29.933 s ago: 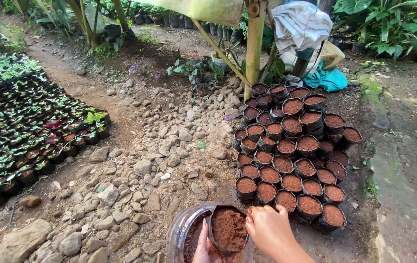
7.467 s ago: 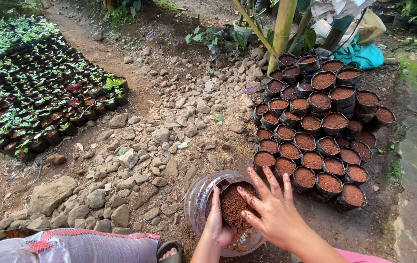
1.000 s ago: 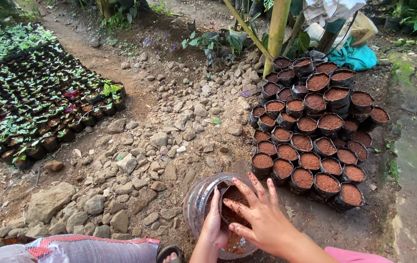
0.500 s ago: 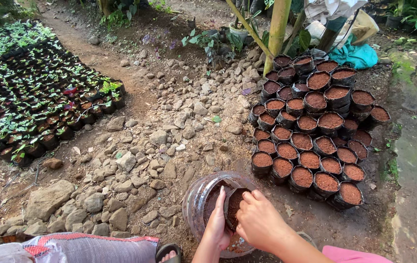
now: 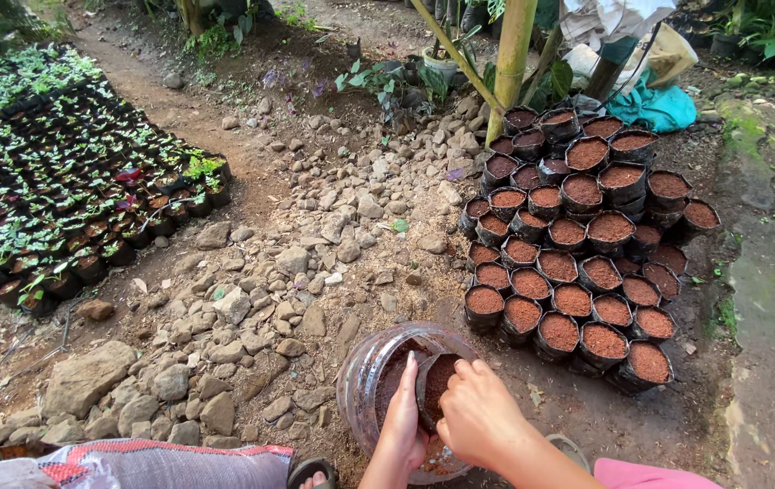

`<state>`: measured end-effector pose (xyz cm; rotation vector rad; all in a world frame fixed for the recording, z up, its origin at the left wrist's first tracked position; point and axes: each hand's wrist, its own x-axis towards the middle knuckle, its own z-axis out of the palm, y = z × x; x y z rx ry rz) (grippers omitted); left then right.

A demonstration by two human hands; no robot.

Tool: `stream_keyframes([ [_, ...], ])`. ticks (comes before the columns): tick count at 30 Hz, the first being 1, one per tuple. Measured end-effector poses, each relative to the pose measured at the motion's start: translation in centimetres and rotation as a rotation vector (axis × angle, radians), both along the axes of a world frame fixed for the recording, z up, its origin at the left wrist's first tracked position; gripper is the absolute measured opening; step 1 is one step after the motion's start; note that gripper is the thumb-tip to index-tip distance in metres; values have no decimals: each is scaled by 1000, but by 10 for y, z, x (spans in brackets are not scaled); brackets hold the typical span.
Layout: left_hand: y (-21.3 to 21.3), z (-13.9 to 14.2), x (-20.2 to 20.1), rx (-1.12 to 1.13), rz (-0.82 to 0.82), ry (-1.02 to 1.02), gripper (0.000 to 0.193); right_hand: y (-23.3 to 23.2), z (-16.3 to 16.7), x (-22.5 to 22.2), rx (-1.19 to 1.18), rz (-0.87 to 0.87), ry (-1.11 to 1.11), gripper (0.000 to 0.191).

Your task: The person scoops potting soil by hand from a large sack into a plastic nursery pot, presses and levels the soil with their palm, and places the filled pot onto a growing stack of filled pots on the ground. They repeat this cycle, occasionally repositioning the pot while filling.

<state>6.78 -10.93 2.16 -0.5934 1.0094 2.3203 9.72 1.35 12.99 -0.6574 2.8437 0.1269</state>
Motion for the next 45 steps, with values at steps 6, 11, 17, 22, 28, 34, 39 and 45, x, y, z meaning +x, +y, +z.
stream_keyframes([
  [6,7,-5,1,-92,64,47,62,-6,-25,-3,463,-95,65,31],
  [11,18,-8,9,-258,-20,-87,57,-17,-56,0,733,48,89,40],
  [17,8,-9,3,164,74,-69,70,22,-22,-11,131,7,189,18],
  [22,3,-8,2,191,159,-49,70,43,16,-13,-171,-330,231,19],
  [28,6,-4,3,271,195,33,70,35,21,-16,-108,-491,-62,29],
  [34,1,4,6,302,-35,40,78,50,19,-20,-210,-388,237,19],
  [39,-1,10,8,379,3,-17,83,45,26,-18,-328,-256,474,17],
  [45,-5,5,3,276,143,-68,84,36,27,0,-402,168,523,43],
])
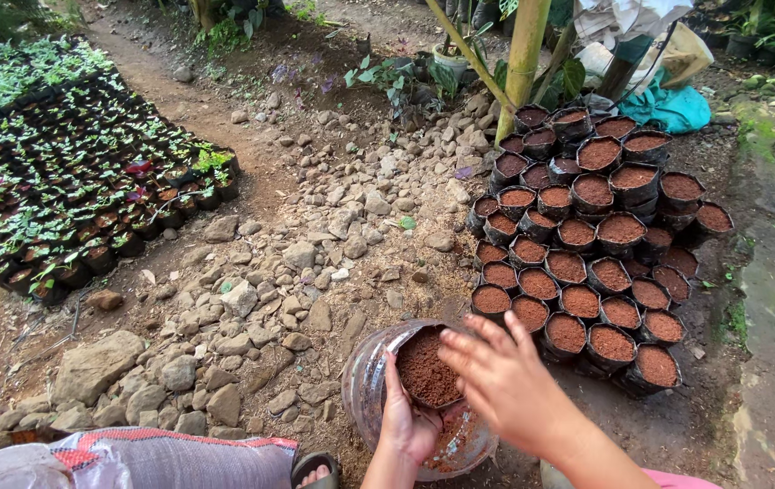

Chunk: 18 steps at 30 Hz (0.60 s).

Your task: The person scoops potting soil by hand from a large sack into a plastic nursery pot, presses and levels the soil with their palm, and places the filled pot onto a growing stack of filled pots on the ground. They repeat this cycle, occasionally repositioning the pot while filling.

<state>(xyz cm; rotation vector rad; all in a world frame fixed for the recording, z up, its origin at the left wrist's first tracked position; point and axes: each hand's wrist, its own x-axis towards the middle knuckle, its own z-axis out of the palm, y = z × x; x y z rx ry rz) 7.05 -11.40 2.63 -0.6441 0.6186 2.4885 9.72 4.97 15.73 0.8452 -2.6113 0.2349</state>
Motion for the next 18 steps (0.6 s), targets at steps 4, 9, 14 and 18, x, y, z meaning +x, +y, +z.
stream_keyframes([
  [4,-3,-9,-4,20,27,41,83,-10,-20,11,112,96,23,54],
  [9,-7,-16,-3,93,-2,34,86,-14,-40,11,124,118,32,61],
  [14,-6,-15,-3,1,62,55,82,6,-37,9,68,54,13,57],
  [18,-9,-12,-5,-107,10,4,82,2,-34,7,80,26,-31,64],
])
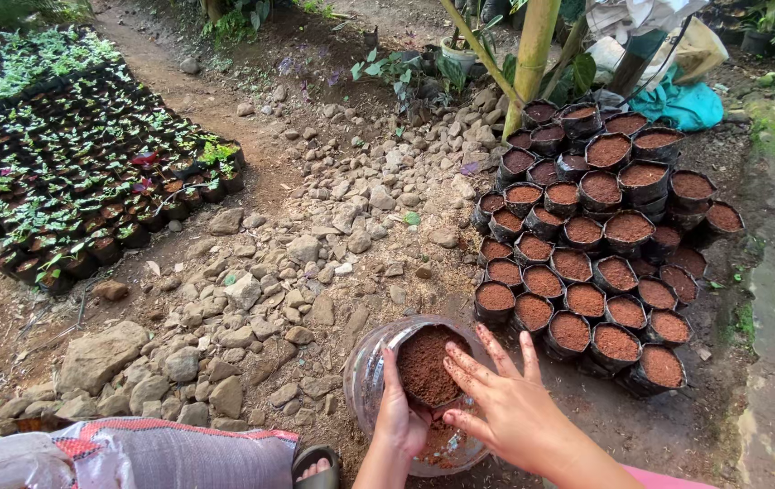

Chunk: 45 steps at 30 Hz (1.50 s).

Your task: The person scoops potting soil by hand from a large sack into a plastic nursery pot, presses and levels the soil with their palm, and places the filled pot onto a growing stack of filled pots on the ground. They repeat this cycle, occasionally repositioning the pot while filling.

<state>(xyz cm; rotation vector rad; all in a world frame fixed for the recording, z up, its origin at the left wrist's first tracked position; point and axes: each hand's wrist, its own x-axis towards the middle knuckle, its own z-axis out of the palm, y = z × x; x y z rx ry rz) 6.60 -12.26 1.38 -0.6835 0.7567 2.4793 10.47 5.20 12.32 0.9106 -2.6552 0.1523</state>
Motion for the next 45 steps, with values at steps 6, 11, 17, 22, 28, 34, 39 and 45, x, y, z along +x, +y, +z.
stream_keyframes([
  [6,1,6,4,47,-99,56,89,20,21,-23,-330,-327,-528,41],
  [11,5,5,6,15,-167,-33,91,36,14,-49,-738,-514,-555,29],
  [17,9,-2,8,39,-199,62,94,26,9,-58,-883,-476,-858,29],
  [22,7,0,6,28,-155,22,89,34,37,-44,-21,-560,99,49],
  [28,4,3,3,3,-112,30,86,20,29,-17,-4,-267,-290,60],
  [34,4,1,4,7,-94,34,86,8,1,-2,30,54,4,56],
  [39,2,4,5,25,-130,67,87,2,-7,8,26,108,71,61],
  [45,6,0,8,65,-134,93,88,-8,3,6,-42,123,-208,54],
])
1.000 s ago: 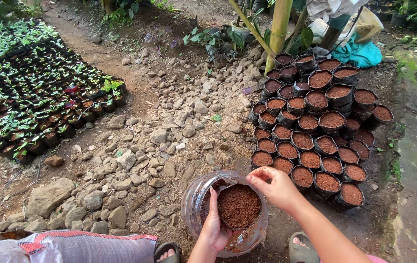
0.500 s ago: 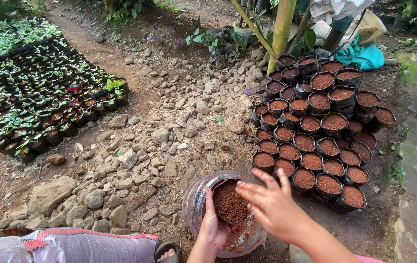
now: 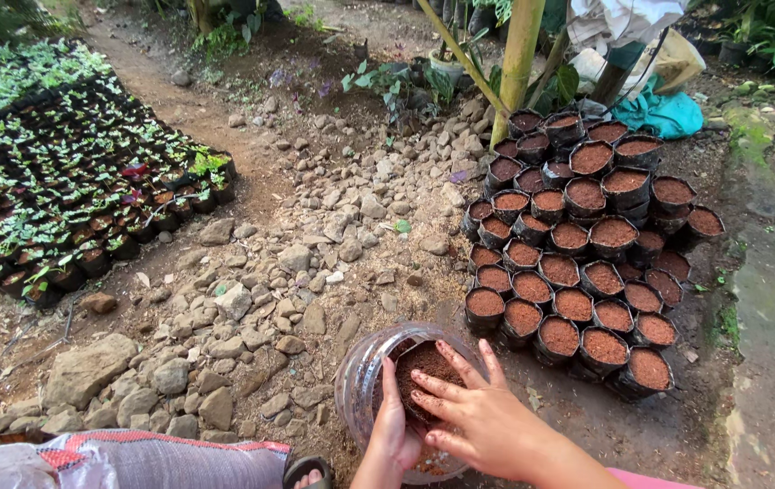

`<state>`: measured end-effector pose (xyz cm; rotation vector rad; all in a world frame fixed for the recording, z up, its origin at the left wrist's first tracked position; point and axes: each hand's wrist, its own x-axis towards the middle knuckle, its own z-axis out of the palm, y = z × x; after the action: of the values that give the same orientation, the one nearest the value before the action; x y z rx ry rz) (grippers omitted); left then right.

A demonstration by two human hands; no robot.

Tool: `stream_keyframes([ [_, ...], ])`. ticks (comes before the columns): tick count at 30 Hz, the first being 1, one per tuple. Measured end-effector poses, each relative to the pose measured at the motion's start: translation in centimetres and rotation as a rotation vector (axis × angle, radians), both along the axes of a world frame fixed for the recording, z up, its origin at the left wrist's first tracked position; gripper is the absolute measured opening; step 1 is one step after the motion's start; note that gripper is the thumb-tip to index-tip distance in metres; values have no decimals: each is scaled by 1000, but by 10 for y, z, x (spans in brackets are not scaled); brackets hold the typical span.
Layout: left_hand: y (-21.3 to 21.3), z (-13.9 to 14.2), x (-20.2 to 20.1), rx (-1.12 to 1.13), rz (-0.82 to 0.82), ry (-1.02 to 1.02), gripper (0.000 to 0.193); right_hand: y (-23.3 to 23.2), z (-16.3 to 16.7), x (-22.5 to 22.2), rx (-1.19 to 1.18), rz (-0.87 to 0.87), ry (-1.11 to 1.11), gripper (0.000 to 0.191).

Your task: The person scoops potting soil by hand from a large sack into a plastic nursery pot, presses and levels the soil with their palm, and places the filled pot onto a growing stack of filled pots on the ground. They repeat this cycle, occasionally repositioning the pot while filling.

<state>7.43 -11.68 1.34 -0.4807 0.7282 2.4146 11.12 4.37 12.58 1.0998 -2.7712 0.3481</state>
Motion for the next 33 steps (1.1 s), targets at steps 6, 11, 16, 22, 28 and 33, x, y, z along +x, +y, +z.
stream_keyframes([
  [6,2,-4,-2,-54,122,-65,88,16,23,-16,-200,-613,-236,41],
  [11,5,-7,-1,-1,196,24,87,3,13,-18,16,-724,-609,44],
  [16,2,-7,-4,-100,-1,44,96,16,13,-27,48,-713,-386,22],
  [22,1,2,0,-2,-104,-16,88,25,18,-33,-62,-600,-61,17],
  [28,0,3,-3,-9,6,-71,83,24,15,-25,-156,-447,42,35],
  [33,-2,-5,-4,-47,42,-50,84,12,2,-7,-30,-314,38,53],
])
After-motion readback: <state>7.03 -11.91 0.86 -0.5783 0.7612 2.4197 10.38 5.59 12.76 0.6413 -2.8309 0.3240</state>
